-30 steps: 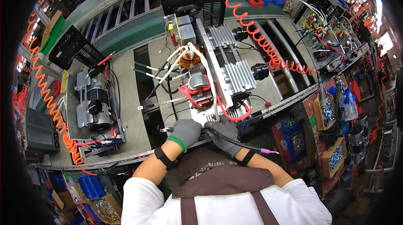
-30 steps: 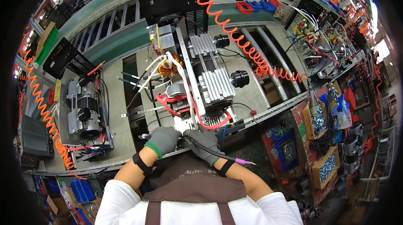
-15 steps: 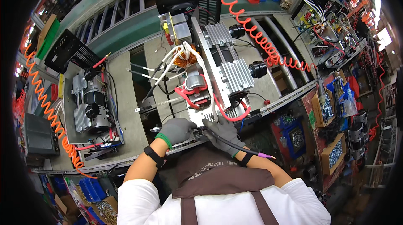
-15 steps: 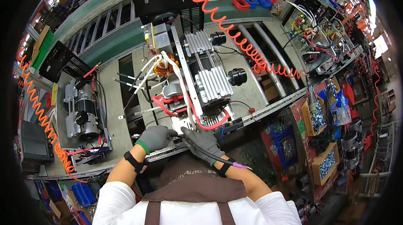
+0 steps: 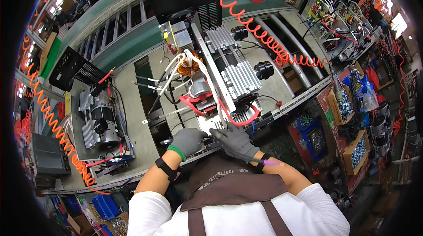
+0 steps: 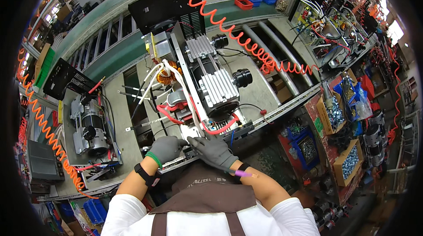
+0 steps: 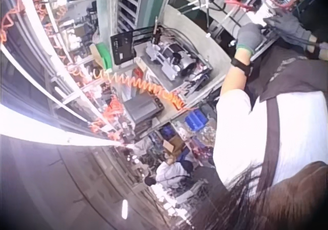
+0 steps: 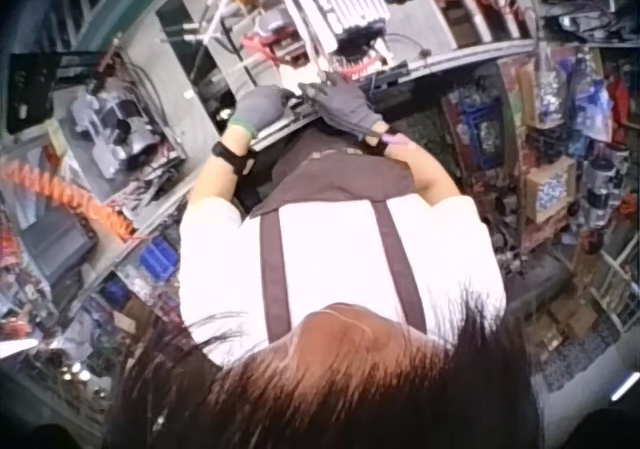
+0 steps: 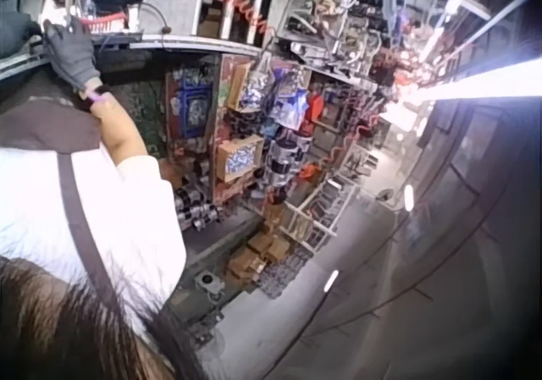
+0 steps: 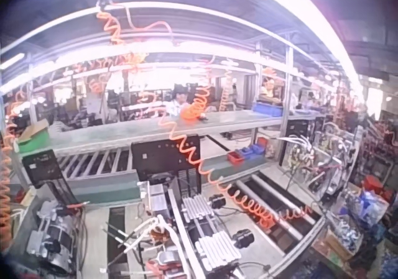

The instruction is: Assembling and wiring components of industrial machines on a conveyor belt in a factory setting.

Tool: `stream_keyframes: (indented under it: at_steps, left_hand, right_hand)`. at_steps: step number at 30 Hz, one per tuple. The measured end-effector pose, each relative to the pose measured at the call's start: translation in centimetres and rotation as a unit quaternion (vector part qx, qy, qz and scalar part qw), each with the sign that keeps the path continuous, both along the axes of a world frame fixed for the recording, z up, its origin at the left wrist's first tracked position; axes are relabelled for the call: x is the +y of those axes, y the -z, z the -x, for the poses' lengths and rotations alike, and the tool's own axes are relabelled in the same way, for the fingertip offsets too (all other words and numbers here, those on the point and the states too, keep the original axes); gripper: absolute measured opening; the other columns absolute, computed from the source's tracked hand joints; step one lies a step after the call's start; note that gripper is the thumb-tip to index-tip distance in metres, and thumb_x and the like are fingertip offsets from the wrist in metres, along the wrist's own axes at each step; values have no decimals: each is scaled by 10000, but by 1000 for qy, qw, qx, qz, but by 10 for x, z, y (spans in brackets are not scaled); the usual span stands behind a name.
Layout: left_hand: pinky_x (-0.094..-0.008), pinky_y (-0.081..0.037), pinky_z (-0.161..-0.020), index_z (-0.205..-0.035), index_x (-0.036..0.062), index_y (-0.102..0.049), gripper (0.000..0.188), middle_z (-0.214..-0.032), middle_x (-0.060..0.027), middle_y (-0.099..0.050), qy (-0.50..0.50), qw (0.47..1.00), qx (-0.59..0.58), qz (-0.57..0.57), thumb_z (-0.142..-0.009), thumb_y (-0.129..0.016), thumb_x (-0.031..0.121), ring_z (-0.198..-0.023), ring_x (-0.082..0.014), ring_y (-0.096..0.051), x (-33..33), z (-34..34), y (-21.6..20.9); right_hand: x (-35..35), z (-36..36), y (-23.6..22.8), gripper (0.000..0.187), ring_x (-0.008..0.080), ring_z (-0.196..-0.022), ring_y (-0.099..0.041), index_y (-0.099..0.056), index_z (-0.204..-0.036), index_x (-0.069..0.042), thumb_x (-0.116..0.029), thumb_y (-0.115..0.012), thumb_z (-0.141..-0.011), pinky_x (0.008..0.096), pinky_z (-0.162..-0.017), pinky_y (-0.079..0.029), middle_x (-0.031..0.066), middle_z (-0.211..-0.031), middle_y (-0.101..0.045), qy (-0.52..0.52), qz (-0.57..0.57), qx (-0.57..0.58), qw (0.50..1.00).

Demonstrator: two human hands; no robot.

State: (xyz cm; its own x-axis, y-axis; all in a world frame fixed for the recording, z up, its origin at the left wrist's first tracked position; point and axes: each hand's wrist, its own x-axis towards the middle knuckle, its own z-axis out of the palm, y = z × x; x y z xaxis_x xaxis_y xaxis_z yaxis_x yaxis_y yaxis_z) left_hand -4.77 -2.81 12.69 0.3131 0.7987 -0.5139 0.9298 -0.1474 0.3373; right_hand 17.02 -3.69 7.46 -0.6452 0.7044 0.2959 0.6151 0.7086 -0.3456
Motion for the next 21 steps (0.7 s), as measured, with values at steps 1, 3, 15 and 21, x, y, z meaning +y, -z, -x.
stream_keyframes:
  at_steps: [1,3,15,21]
  left_hand:
    - [-400,-505,-757,-1095,227,-665,303,-940,-110,-674,5,1000,-8,2,-833,-515,247,-844,-309,-639,1,0,-2]
    - [-418,-509,-740,-1092,239,-666,314,-896,-113,-674,24,999,-14,-19,-820,-509,232,-820,-314,-639,1,-1,-5]
    - [-414,-507,-728,-1079,244,-676,316,-879,-120,-670,10,1000,-17,-8,-810,-514,219,-806,-306,-638,-2,0,-8]
    - [-409,-507,-717,-1079,231,-674,323,-864,-125,-670,17,999,-9,-46,-801,-512,208,-791,-304,-638,-6,-2,-7]
  right_hand:
    - [1,-1,1,553,318,-1053,-526,-412,-1327,-169,-237,-622,-820,480,-811,-420,44,-1117,-618,-13,-17,-5,1000]
    - [2,-1,2,551,336,-1048,-531,-395,-1339,-155,-243,-597,-834,472,-816,-431,68,-1102,-613,-16,-9,-3,1000]
    - [-2,-4,-11,489,300,-1015,-540,-494,-1249,-142,-219,-625,-784,440,-818,-449,56,-1075,-592,4,38,32,999]
    - [-22,-35,-23,390,294,-1045,-555,-573,-1118,-135,-203,-676,-748,419,-868,-436,50,-1072,-609,45,43,100,993]
